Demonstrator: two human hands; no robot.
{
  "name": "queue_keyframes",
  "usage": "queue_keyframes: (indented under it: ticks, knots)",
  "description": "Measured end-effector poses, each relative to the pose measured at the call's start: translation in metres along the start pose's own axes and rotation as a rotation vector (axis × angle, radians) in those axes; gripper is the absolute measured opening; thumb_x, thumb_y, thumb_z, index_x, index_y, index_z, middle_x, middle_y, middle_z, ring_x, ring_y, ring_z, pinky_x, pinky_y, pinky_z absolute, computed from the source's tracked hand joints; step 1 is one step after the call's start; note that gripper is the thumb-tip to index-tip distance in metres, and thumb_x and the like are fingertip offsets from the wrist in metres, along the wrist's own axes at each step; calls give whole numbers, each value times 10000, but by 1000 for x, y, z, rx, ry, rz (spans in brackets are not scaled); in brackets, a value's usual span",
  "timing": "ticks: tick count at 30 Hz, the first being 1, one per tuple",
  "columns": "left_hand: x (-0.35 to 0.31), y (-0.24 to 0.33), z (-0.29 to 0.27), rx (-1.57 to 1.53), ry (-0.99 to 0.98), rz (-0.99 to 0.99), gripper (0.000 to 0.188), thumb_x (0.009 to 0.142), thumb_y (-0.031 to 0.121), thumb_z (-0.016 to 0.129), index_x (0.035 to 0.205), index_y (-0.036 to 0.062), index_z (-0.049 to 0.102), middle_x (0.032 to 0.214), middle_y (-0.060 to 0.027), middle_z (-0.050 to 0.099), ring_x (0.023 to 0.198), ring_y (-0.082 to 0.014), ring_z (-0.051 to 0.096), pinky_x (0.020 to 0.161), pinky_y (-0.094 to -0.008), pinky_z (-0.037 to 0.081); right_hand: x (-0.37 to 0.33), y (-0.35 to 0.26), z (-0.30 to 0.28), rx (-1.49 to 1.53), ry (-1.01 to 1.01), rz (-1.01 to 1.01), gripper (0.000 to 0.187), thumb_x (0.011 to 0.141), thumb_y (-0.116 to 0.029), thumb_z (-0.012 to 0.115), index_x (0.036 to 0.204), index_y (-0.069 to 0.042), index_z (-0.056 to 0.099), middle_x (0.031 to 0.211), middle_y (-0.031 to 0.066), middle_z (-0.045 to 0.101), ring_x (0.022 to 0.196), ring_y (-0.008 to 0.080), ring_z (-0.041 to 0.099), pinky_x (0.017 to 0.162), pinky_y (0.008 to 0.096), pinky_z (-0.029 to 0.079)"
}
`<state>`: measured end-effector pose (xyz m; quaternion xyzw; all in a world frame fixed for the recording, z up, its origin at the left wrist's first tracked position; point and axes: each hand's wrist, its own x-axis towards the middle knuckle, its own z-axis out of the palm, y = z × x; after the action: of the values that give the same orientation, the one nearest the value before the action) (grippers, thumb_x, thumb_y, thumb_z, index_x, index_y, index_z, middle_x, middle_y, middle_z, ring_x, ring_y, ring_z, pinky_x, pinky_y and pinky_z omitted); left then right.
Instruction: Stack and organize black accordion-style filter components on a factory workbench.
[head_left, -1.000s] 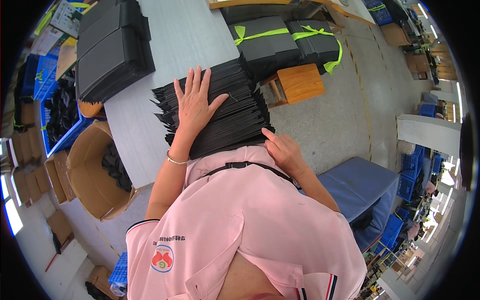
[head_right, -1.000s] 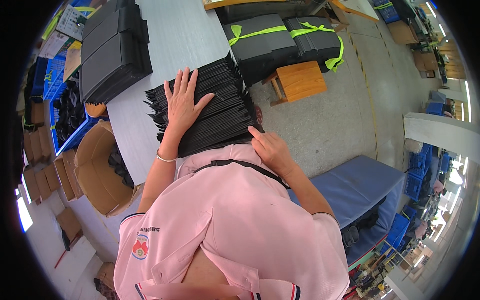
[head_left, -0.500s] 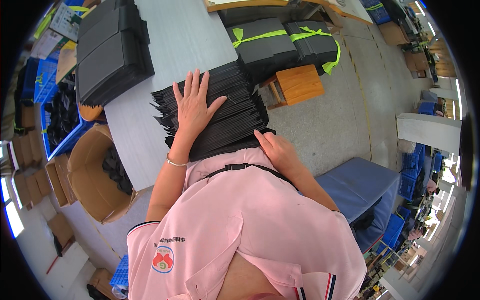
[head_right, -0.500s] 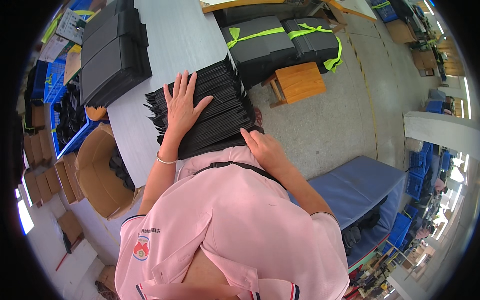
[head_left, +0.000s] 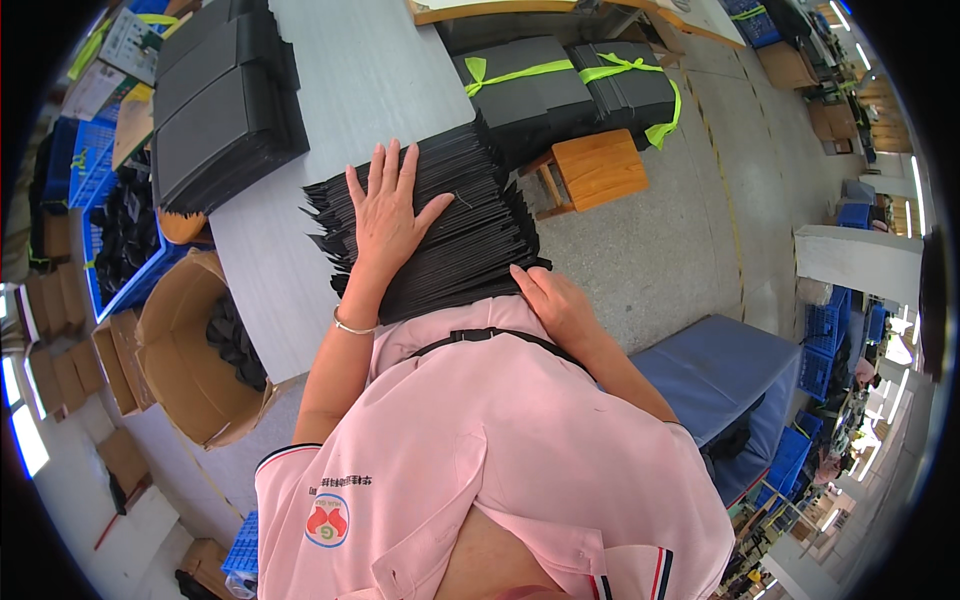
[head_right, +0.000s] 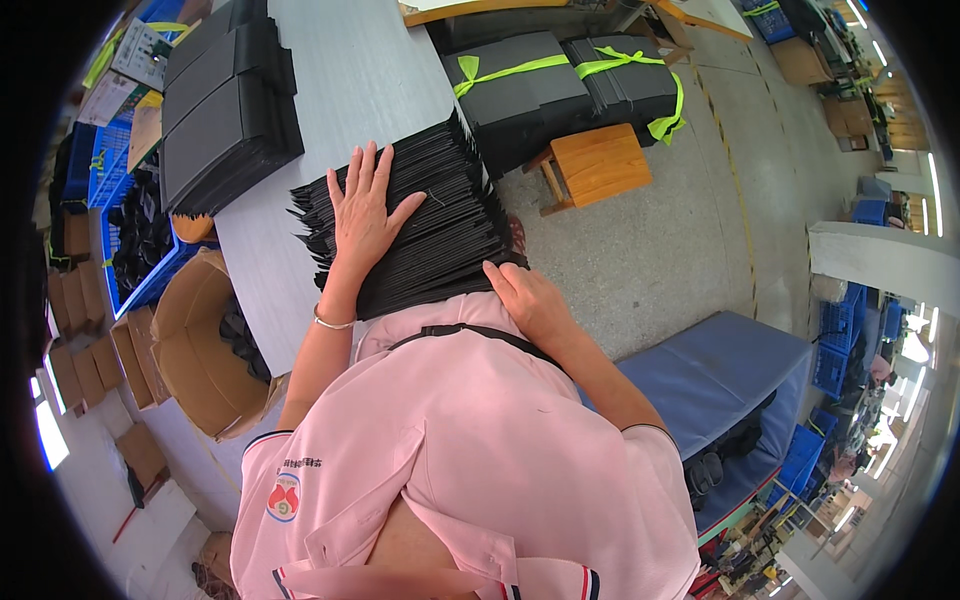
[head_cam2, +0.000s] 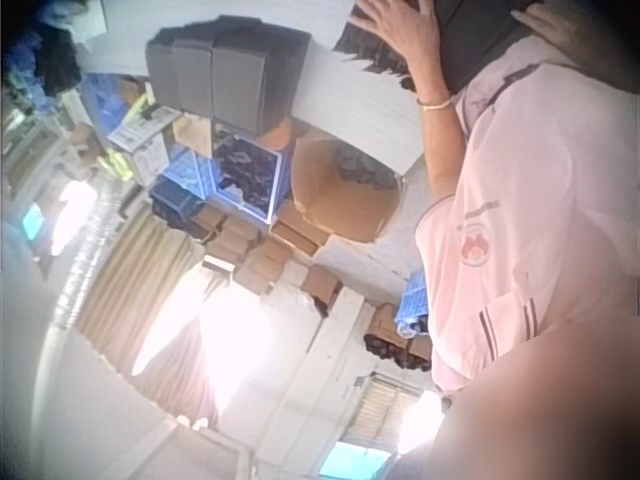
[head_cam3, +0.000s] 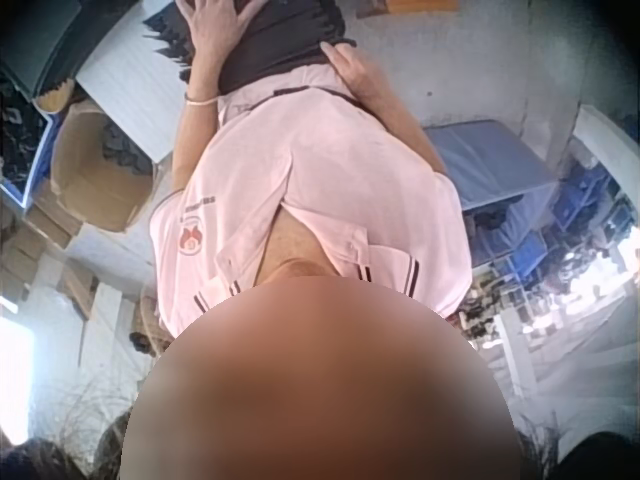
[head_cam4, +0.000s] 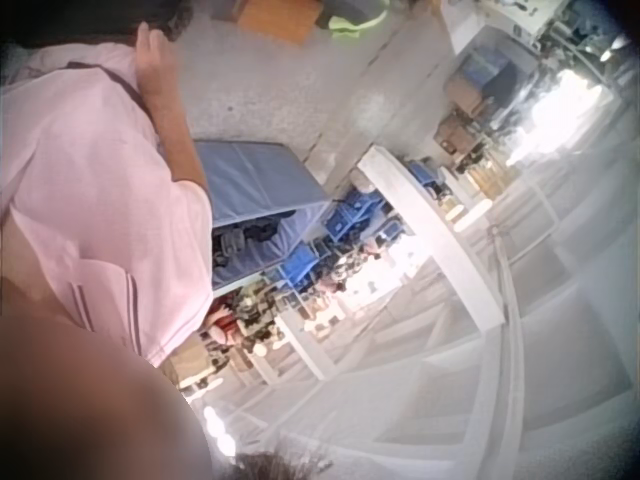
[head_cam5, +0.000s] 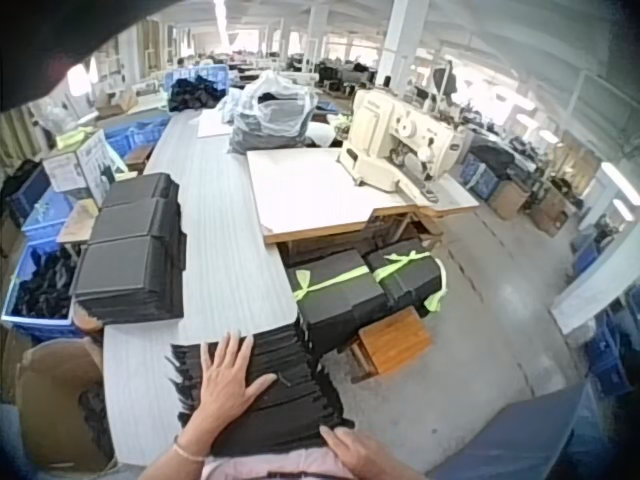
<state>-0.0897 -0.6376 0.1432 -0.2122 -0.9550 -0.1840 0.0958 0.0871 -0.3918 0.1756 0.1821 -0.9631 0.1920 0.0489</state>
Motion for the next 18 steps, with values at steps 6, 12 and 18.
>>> queue_keyframes:
  ticks: [6, 12, 18]
  knots:
    - [1, 1, 0, -5, 9, 1, 851, 961, 629, 636, 1564, 52, 469, 1625, -194, 447, 1560, -360, 329, 1269, -630, 103, 6, 1, 1, 30, 165, -78, 186, 881, -41, 684, 1065, -9, 691, 1227, 100, 683, 807, 231, 653, 735, 351, 554]
    - [1, 1, 0, -4, 12, 0, 850, 961, 628, 636, 1559, 47, 475, 1620, -195, 453, 1556, -361, 337, 1268, -632, 108, 8, 2, -4, -9, 33, -104, 152, 871, -31, 713, 1018, -7, 678, 1393, 124, 666, 832, 226, 672, 750, 352, 565]
    - [1, 1, 0, -5, 9, -2, 849, 963, 628, 635, 1560, 45, 475, 1622, -195, 451, 1556, -361, 339, 1269, -632, 107, 8, 3, -3, -38, 45, -129, 140, 887, -31, 699, 1023, -8, 678, 1329, 113, 691, 810, 223, 671, 747, 338, 566]
